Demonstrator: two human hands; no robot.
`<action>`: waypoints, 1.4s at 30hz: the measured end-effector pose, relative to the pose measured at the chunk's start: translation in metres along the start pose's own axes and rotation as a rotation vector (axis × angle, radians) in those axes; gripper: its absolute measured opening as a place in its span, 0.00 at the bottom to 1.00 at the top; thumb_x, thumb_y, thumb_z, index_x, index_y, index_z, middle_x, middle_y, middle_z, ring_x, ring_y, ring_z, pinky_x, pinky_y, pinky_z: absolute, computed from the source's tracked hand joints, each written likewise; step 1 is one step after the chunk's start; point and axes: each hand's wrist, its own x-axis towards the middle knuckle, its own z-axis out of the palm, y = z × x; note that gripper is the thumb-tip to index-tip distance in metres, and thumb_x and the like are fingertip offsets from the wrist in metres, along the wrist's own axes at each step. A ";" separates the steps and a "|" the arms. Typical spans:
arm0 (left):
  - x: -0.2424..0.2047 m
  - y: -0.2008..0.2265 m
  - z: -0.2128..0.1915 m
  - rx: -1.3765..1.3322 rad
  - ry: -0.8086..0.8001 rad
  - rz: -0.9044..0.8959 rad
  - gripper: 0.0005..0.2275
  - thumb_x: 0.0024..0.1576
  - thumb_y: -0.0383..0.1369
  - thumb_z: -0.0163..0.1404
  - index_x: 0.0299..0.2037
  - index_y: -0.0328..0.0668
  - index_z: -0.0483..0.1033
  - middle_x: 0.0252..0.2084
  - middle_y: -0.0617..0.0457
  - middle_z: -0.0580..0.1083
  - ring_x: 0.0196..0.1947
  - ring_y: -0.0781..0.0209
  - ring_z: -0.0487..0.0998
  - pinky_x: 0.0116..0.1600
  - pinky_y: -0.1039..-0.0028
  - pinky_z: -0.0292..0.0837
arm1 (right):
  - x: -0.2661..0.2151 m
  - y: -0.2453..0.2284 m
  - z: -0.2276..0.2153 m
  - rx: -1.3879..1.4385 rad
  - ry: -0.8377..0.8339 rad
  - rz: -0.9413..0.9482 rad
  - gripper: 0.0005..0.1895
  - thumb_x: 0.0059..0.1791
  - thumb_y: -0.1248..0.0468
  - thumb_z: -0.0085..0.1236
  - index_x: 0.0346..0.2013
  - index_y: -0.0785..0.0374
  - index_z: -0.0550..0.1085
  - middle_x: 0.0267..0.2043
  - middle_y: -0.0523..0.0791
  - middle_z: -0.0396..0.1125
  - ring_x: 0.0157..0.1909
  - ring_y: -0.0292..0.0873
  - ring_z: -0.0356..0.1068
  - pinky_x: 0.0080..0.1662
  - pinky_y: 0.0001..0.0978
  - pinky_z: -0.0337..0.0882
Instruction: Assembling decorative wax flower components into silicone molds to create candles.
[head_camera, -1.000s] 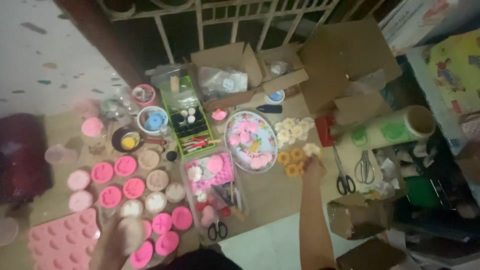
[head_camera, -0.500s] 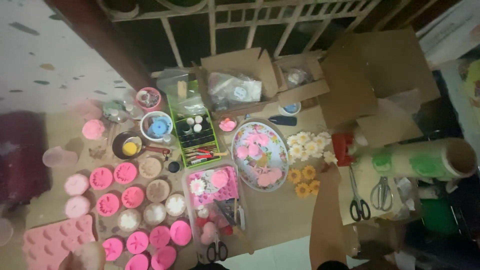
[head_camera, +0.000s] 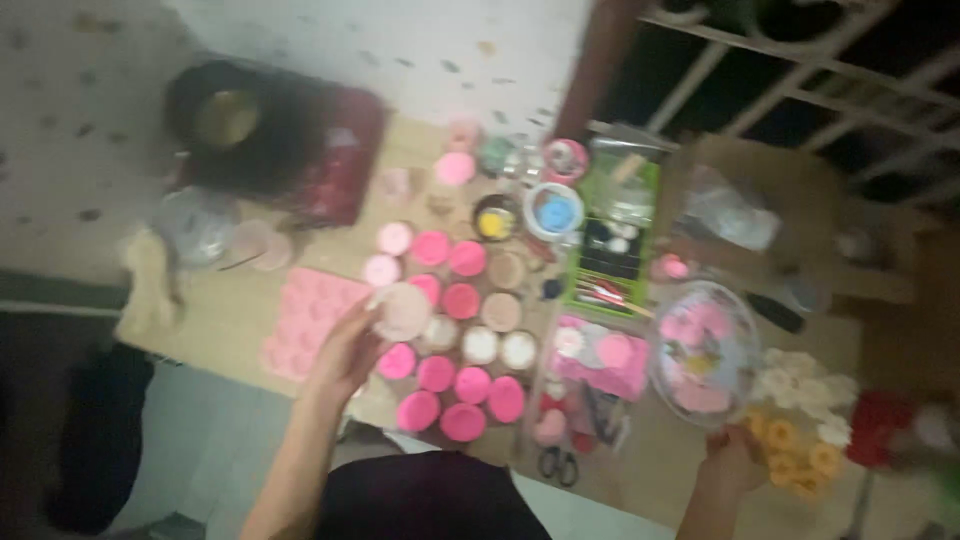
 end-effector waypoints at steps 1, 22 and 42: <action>0.007 0.004 -0.012 -0.010 0.012 0.015 0.19 0.59 0.34 0.52 0.61 0.43 0.71 0.55 0.52 0.76 0.53 0.59 0.77 0.57 0.62 0.74 | -0.034 -0.004 0.027 -0.004 -0.022 0.000 0.05 0.51 0.74 0.56 0.35 0.63 0.70 0.33 0.39 0.67 0.30 0.33 0.64 0.32 0.28 0.66; -0.027 0.237 -0.315 -0.053 0.373 0.194 0.16 0.63 0.32 0.47 0.60 0.37 0.70 0.54 0.49 0.75 0.54 0.57 0.78 0.59 0.61 0.77 | -0.618 0.228 0.409 -0.779 -1.452 -0.591 0.13 0.42 0.77 0.53 0.36 0.62 0.80 0.40 0.50 0.73 0.44 0.49 0.74 0.46 0.39 0.73; -0.027 0.256 -0.250 -0.045 0.305 -0.004 0.16 0.60 0.31 0.50 0.58 0.39 0.71 0.53 0.46 0.76 0.51 0.55 0.78 0.52 0.65 0.75 | -0.587 0.205 0.412 -0.624 -1.393 -0.360 0.18 0.43 0.76 0.51 0.46 0.64 0.77 0.42 0.46 0.75 0.43 0.38 0.75 0.45 0.32 0.76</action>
